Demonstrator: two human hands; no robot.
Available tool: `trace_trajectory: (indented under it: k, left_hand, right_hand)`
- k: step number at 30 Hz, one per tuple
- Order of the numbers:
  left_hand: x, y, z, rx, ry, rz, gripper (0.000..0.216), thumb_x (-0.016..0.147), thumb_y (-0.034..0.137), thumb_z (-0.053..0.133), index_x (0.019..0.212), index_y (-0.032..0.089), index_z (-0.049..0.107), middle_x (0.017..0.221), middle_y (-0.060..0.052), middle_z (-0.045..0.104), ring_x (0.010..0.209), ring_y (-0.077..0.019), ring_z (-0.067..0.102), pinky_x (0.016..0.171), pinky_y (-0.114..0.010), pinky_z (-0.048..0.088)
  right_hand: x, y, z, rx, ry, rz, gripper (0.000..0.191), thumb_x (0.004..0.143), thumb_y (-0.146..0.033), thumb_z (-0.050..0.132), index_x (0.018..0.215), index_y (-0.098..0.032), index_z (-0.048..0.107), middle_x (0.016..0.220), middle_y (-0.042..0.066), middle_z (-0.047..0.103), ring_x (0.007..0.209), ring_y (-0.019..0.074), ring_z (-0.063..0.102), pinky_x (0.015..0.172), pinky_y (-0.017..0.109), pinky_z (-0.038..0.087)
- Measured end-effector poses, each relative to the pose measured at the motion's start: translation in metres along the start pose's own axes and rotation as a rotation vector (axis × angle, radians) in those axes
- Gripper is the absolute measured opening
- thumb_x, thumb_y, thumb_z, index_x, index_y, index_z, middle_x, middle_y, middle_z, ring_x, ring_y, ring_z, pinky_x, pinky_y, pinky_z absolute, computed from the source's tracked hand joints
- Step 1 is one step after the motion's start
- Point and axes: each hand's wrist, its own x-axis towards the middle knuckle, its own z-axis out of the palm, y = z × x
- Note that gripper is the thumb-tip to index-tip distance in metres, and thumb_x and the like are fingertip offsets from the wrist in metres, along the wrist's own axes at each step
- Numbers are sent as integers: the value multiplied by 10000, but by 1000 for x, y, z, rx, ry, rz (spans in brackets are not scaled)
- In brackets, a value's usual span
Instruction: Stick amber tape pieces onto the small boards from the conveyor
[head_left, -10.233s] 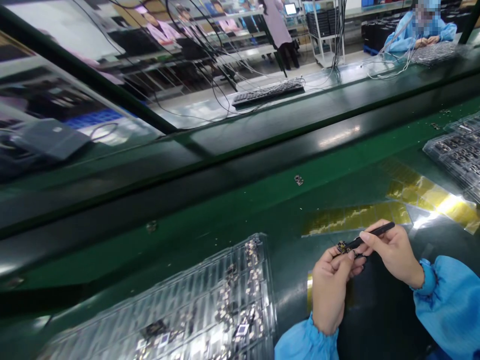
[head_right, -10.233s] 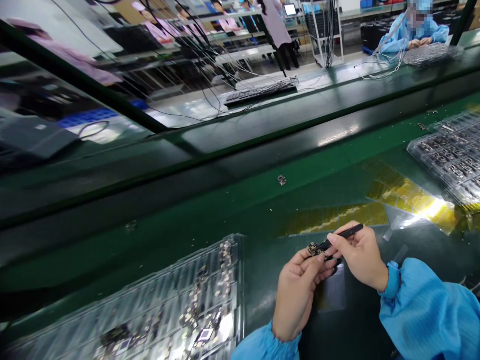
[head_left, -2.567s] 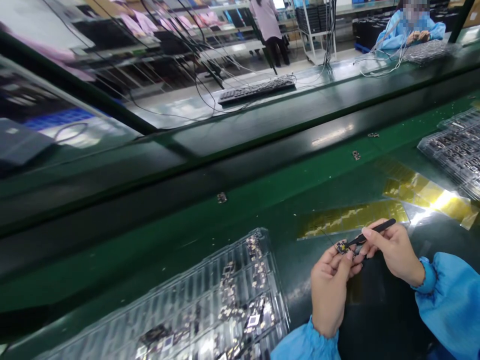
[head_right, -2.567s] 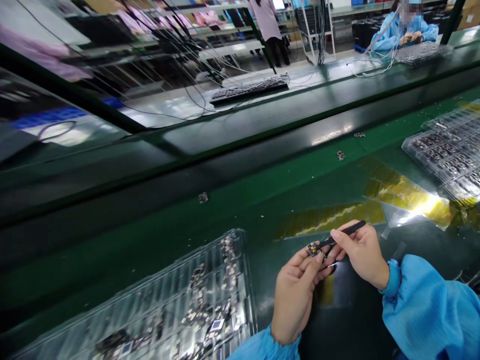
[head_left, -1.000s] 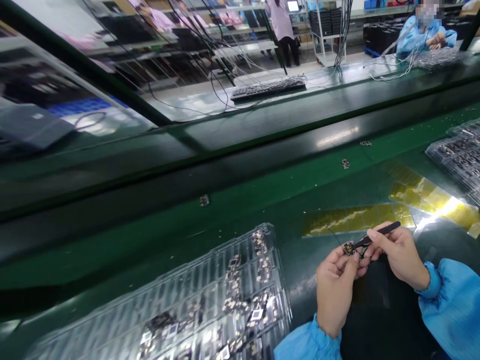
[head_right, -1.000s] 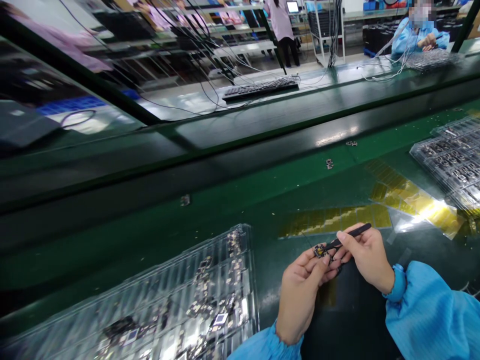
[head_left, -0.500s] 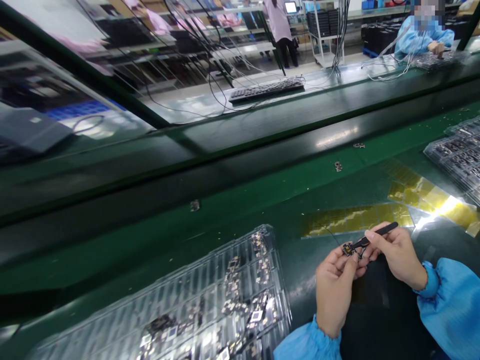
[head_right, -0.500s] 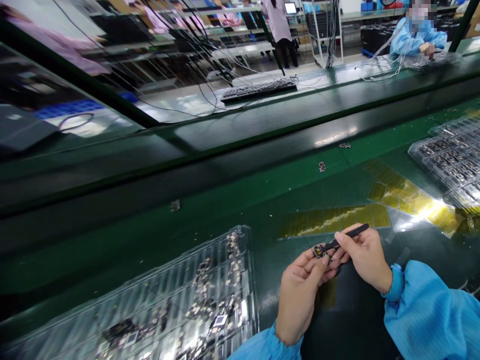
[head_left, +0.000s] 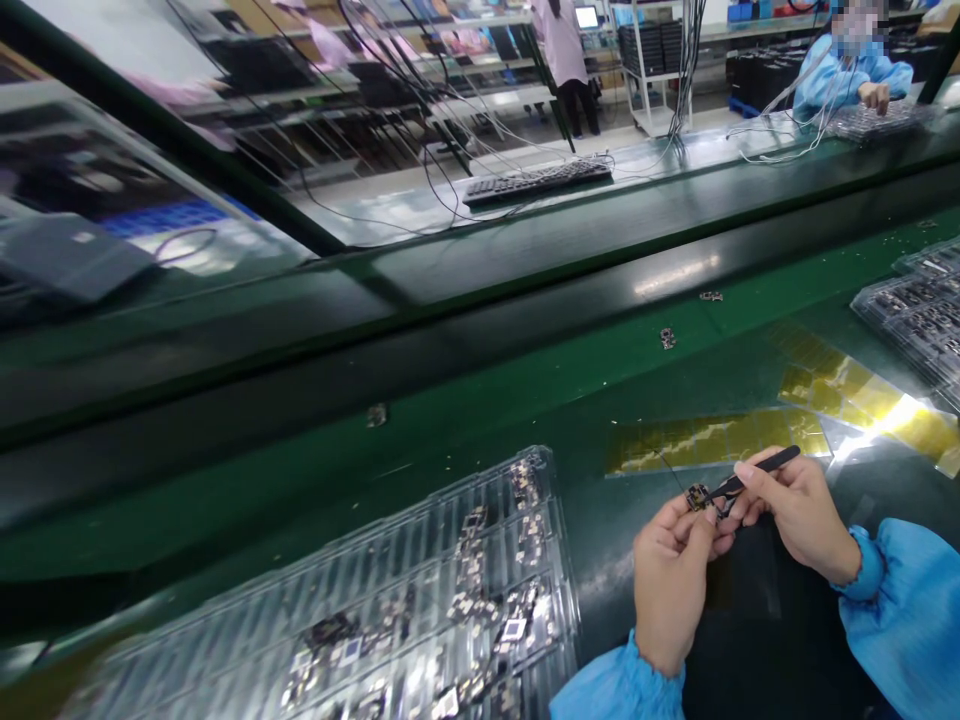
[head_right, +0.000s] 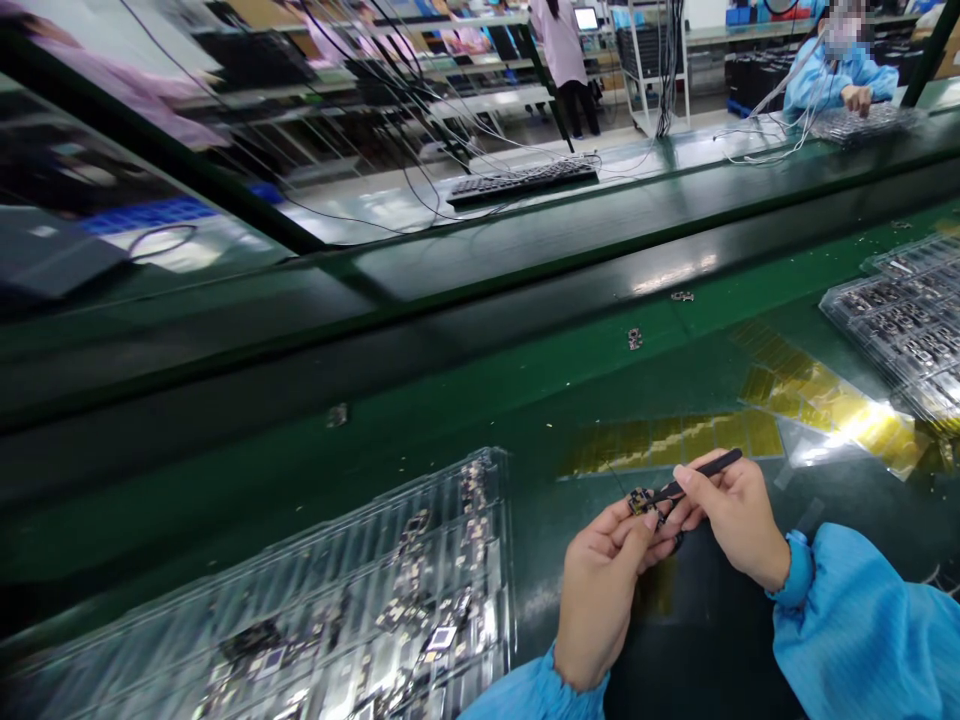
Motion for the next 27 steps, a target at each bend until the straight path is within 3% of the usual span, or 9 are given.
trace_trajectory:
  k: [27]
  left_hand:
    - [-1,-4,-3,-25,-15,16,319,764,369,624,946,106,607,942,-130,701,798,-198,674,685,-268,527]
  right_hand:
    - [-1,0,2,-96,12,-59,297,732,-394,677,746,-122,559,525,32,660,457,126,629,423,178,487]
